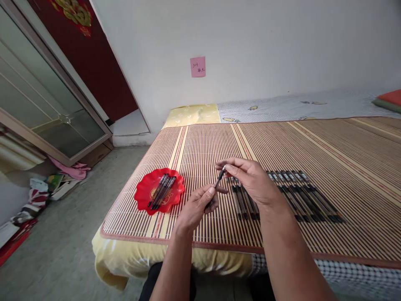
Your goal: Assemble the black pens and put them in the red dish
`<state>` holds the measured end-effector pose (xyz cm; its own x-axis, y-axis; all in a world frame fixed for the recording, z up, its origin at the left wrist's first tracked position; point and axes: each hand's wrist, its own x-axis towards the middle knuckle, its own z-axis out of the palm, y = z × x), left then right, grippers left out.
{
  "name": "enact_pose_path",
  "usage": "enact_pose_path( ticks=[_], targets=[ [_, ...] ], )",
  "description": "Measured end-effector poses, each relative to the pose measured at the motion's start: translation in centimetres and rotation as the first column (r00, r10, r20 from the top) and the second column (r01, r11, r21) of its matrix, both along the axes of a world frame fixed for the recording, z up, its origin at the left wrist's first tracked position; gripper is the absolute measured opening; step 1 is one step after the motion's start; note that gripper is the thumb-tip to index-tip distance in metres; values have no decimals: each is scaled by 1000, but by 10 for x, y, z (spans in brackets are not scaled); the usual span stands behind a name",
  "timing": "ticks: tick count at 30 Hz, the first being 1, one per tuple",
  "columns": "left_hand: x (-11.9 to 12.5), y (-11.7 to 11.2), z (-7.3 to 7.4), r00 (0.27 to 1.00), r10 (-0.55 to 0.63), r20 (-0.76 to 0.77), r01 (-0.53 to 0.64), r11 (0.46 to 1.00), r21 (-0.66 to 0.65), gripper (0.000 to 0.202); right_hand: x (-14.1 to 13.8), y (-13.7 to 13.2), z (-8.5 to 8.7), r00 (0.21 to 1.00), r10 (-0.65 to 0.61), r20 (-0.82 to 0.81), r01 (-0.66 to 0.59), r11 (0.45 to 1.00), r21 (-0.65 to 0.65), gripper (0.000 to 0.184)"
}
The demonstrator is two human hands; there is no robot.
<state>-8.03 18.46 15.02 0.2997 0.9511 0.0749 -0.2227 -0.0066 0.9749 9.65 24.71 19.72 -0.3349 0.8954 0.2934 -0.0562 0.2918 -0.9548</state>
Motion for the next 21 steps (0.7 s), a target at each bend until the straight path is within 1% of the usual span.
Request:
enact_pose_path(
  ticks=[6, 12, 17, 21],
  targets=[
    [-1, 0, -1, 999, -33, 34, 32, 998, 45, 39, 3, 1, 0, 998, 29, -64, -33, 998, -58, 16],
    [-1, 0, -2, 998, -40, 51, 38, 999, 35, 39, 5, 1, -2, 995, 62, -75, -68, 995, -77, 19],
    [0, 0, -2, 997, -46, 59, 45, 999, 11, 37, 4, 1, 1, 997, 52, -51, -55, 997, -61, 13],
    [1, 0, -1, 996, -41, 73, 41, 999, -5, 35, 2, 2, 0, 999, 8, -47, -10, 999, -52, 15]
  ],
)
